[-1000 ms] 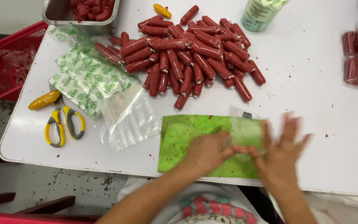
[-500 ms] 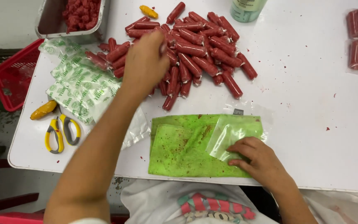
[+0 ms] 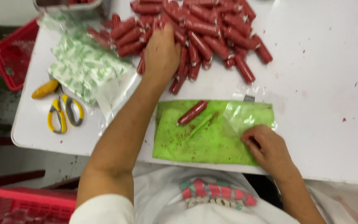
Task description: Manually packaging small red sausages into clear plastic bags and inserting product labels.
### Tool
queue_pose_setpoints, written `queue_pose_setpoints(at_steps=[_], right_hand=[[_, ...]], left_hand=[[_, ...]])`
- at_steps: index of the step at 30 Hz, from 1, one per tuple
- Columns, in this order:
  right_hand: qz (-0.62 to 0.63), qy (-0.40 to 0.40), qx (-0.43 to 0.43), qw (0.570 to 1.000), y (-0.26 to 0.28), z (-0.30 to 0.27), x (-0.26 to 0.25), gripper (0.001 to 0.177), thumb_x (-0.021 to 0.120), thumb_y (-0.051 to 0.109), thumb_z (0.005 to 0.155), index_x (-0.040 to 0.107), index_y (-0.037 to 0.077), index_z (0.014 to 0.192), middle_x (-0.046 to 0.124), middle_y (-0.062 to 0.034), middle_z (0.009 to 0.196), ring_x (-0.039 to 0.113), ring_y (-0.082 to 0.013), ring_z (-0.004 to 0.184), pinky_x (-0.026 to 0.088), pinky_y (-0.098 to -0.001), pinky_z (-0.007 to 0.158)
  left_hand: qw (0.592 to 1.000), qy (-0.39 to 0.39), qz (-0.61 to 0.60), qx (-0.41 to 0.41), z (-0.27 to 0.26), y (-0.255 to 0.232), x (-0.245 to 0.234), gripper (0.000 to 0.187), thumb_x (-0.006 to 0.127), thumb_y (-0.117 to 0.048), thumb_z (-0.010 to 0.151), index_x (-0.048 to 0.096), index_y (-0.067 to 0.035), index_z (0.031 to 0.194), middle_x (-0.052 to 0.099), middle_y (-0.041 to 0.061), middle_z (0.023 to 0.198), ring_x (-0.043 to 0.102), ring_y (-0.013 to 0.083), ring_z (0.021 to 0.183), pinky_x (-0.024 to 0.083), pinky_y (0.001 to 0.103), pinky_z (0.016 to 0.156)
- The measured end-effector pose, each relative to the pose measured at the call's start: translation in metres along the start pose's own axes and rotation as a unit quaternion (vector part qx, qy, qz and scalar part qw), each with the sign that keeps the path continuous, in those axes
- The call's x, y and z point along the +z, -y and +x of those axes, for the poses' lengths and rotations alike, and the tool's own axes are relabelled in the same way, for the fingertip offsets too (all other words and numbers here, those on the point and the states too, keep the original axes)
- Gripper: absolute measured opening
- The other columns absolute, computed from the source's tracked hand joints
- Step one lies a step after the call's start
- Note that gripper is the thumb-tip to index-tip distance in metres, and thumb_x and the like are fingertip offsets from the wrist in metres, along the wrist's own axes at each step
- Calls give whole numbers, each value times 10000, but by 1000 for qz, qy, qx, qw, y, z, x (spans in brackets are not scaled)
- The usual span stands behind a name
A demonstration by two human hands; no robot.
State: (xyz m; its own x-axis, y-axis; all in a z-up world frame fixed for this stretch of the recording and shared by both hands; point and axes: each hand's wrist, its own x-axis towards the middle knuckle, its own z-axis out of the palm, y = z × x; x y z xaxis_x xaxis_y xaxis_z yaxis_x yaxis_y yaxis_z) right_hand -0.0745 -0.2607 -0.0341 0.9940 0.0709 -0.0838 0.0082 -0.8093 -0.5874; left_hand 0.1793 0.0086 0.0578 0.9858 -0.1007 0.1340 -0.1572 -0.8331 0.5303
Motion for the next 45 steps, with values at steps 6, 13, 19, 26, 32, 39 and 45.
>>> queue_pose_setpoints(at_steps=[6,13,19,26,32,39,45], right_hand=[[-87,-79,-187,975,2,-3,4,289,605,82,934,732,257,1127,603,-47,998,589,-250,910,487,-382,636],[-112,-133,-169,970,15,-3,5,344,648,118,861,714,224,1180,653,-23,1026,616,-233,923,513,-357,697],[-125,-116,-129,977,15,-13,14,457,605,0,861,696,243,1237,675,-38,1182,624,-264,991,547,-401,683],[-25,-71,-190,979,12,-20,-1,400,524,13,957,647,127,1321,665,-69,1272,648,-259,1099,538,-372,946],[-17,-67,-234,970,13,-11,0,336,507,19,977,653,108,1267,656,-106,1217,617,-288,1026,515,-406,899],[0,-23,-217,976,13,-13,-9,345,592,1,916,737,157,1187,650,-115,1294,654,-263,1110,552,-351,919],[3,-50,-179,983,29,-7,-13,374,529,25,927,759,217,1151,699,-67,1229,664,-305,1027,547,-441,880]], left_hand=[[991,35,-9,130,-66,-6,-25,120,601,2,875,582,-71,782,635,52,759,630,225,736,562,370,625],[948,28,42,313,-153,22,24,484,591,-384,979,537,-140,1393,625,107,1104,550,294,909,465,443,768],[987,3,13,158,-49,14,21,460,647,-266,937,544,-65,1338,597,169,1071,563,342,1015,482,450,846],[982,47,-108,150,-105,-30,-36,235,578,17,943,669,-84,1134,543,44,789,529,184,787,450,293,669],[977,76,-150,131,-143,6,5,446,611,-502,918,746,-170,1185,622,147,1080,628,299,1012,461,424,891],[973,75,113,187,-76,35,35,430,570,-96,977,561,-94,1407,568,124,934,579,266,800,552,376,684],[955,39,14,293,-155,5,16,332,674,-266,962,672,-222,1290,671,145,926,676,355,890,572,428,752]])
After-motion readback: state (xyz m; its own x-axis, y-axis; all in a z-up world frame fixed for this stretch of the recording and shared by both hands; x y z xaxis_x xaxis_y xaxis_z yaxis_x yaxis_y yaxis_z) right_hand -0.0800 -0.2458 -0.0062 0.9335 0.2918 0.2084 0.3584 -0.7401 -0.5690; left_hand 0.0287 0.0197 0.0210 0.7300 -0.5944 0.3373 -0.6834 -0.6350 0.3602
